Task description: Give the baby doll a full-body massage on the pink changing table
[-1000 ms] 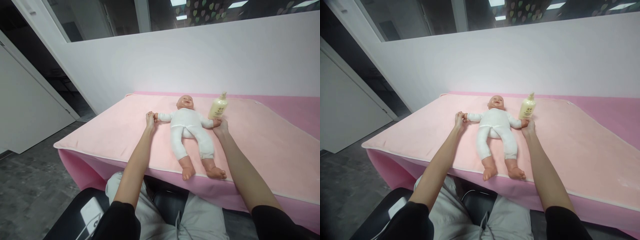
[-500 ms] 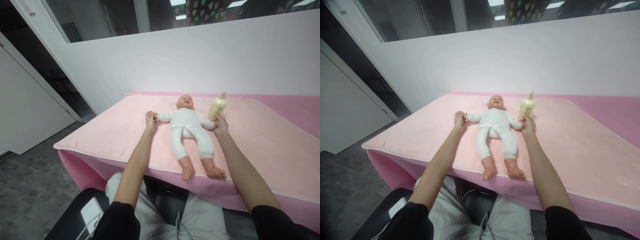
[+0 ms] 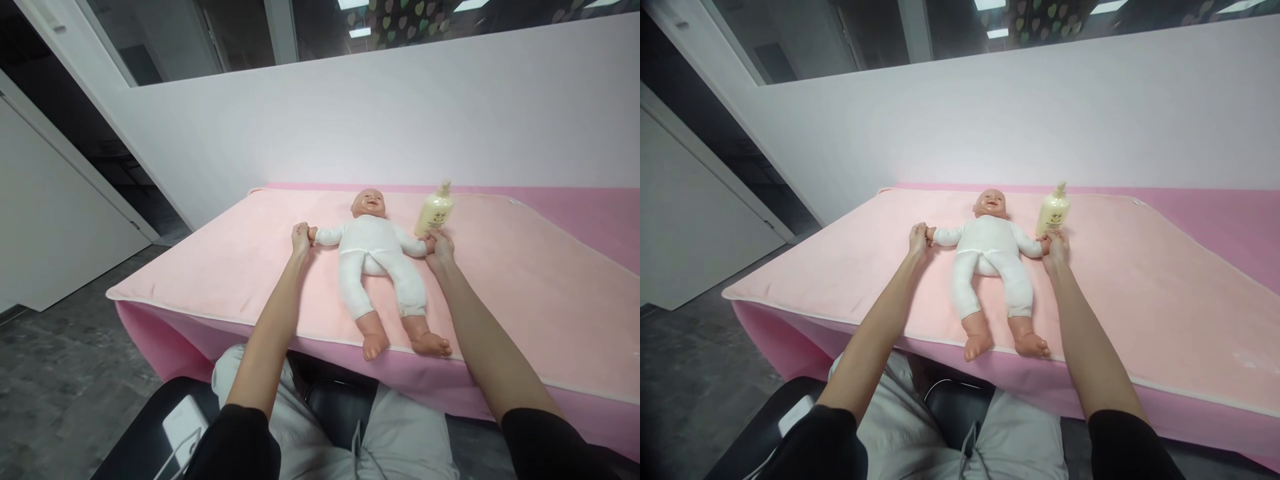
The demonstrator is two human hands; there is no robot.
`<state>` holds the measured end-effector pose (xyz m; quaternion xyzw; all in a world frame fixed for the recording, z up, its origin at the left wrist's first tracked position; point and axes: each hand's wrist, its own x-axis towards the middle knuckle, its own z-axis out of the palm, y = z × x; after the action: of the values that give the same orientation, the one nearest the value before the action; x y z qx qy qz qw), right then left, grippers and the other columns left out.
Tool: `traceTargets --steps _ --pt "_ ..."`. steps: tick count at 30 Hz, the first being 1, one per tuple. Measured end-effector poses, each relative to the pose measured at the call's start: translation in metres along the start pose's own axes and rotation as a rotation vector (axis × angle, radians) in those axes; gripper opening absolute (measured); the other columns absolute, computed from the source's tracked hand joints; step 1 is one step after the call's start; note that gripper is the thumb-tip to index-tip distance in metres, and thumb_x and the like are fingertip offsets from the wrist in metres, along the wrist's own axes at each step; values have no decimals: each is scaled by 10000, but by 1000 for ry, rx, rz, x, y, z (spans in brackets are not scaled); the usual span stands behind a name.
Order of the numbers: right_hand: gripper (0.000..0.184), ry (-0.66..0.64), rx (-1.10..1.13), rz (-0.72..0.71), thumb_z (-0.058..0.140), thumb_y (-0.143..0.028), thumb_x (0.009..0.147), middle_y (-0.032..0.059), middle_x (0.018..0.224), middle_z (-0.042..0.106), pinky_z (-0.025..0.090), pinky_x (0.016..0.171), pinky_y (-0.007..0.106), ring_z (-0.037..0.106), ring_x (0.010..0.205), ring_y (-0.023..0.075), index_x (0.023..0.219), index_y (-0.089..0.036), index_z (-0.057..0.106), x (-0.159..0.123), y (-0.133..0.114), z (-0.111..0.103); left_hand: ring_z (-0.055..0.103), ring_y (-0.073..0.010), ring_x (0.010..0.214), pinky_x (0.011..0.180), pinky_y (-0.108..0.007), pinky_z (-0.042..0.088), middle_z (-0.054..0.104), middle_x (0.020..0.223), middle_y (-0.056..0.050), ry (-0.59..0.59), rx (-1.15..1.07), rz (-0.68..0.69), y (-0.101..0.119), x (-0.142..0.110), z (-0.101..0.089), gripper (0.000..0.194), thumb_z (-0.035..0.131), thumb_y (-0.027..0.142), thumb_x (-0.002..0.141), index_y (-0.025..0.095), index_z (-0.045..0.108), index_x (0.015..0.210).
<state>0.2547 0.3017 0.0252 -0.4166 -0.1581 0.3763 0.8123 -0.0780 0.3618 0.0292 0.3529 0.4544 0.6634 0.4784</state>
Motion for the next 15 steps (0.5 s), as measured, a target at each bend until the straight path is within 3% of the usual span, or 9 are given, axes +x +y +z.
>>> traceTargets --steps 4,8,15 --pt "214 -27 -50 -7 530 -25 627 -74 550 483 510 530 202 493 486 76 698 -197 424 3 1 -2 366 -37 420 414 -163 356 452 651 57 -53 -41 -25 0 1 0 135 523 297 889 204 434 851" --pt "194 -25 -71 15 506 -21 614 -54 556 511 515 546 213 523 519 92 672 -192 436 5 2 -4 305 -29 402 435 -166 385 413 607 70 -124 -105 -46 0 1 0 228 598 322 844 206 407 799" --pt "212 -49 -38 58 505 -6 574 -28 666 575 541 592 232 577 627 111 683 -184 465 8 3 -3 333 -40 402 460 -188 408 377 567 71 -303 -172 -7 0 2 -2 267 605 227 798 197 359 698"
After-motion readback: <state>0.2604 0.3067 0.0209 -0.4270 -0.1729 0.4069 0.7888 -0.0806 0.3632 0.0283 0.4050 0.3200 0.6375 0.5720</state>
